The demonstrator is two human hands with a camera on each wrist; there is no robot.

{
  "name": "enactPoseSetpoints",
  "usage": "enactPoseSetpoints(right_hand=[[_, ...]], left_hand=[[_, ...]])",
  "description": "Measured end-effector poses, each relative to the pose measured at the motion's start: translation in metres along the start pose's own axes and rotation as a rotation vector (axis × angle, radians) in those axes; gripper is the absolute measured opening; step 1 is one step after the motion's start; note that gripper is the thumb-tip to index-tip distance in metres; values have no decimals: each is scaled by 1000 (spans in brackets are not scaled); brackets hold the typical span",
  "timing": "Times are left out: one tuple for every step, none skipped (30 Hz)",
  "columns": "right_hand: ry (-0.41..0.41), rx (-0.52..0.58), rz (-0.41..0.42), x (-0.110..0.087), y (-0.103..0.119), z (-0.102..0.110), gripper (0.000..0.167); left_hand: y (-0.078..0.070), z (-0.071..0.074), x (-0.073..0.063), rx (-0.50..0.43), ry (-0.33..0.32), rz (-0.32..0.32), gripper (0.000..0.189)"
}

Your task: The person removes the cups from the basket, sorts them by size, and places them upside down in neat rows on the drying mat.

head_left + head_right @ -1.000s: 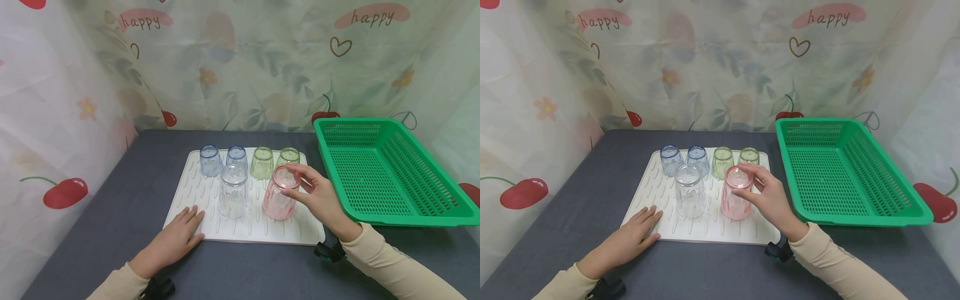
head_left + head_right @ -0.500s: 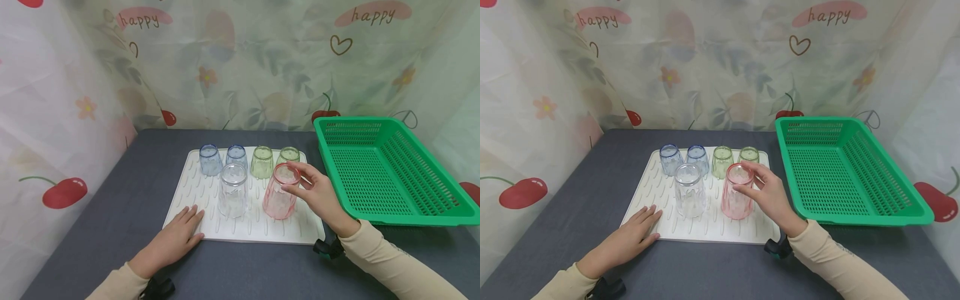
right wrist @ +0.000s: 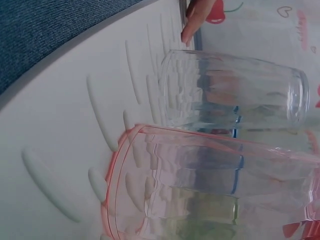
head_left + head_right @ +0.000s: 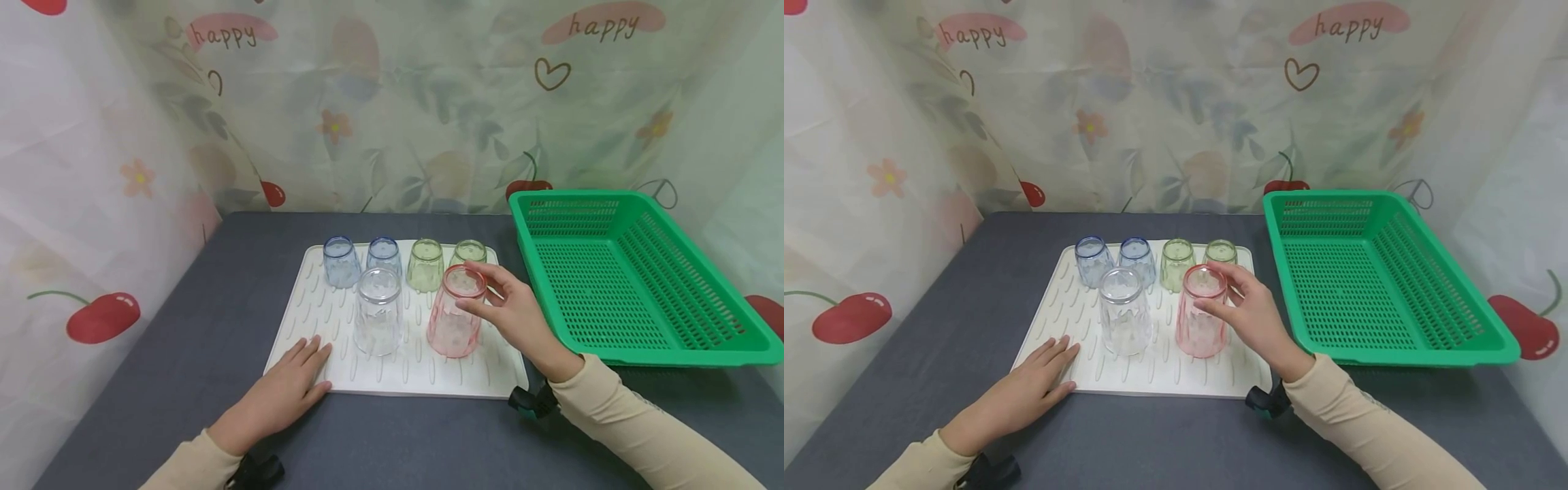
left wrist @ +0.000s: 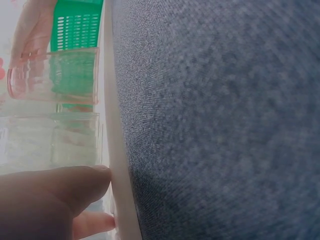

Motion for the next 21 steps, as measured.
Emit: enactPoseSetpoints(right_hand=[[3,1,-3,0,0,0,61],[8,6,-7,0,0,-1,61],[12,8,-8,0,1,-1,61],[15,8,-8,-1,1,-2,61],[17,8,-8,-1,1,-2,62],[19,7,-9,-1,1,-2,62],[22,6,-9,-1,1,-3,62],[24,4,-8,-1,1,-3,62],[25,1,-8,-1,1,-3,62],[26,-1,-7,-2,1,-3,63],[27,-3,-7,-2,1,-3,63],[30,-4,-7,-2,2,-3,63],[31,-5,-7,-2,2,-3,63],[34,-6,-8,-2,2,-3,63],[38,-6,-9,-2,2,-3,63],[41,-7,-12,-2,2,-3,63],[45,-7,-13,-2,3,-3,63],[49,-7,-13,-3,3,-3,63],[54,-4,-13,-3,3,-3,64],[59,0,-12,-3,4,-3,64],[62,2,-10,-4,4,-3,64]], left_hand=[[0,0,0,0,1,0,58],[0,0,0,-1,1,-1,58],[-1,1,0,-3,2,-1,58],[-1,1,0,-4,2,-2,58],[-1,1,0,-5,4,0,58],[-1,1,0,-8,6,1,58],[-1,1,-1,-9,7,3,58],[-1,1,-1,-11,9,4,58],[-1,1,-1,-11,9,4,58],[-1,1,-1,-11,11,5,58],[-1,1,-1,-11,11,6,58],[-1,1,-1,-9,9,4,58],[-1,1,-1,-8,7,3,58],[-1,1,0,-5,4,-1,58],[-1,1,0,-4,2,-2,58],[-1,1,0,-4,2,-1,58],[-1,1,0,-2,0,-2,58],[-1,0,0,-1,0,-4,58],[-1,1,0,0,-1,-3,58],[0,0,0,3,-1,-6,58],[0,0,0,4,1,-6,58]])
Point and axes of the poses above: each hand's wrist, its own x-axis towards the middle knuckle, its own z-axis out of the back of the hand, y = z × x, the point moved 8 cm from there along x, towards the middle knuckle, and after that the axes turned 15 degrees about -z, right-handed, at the moved point
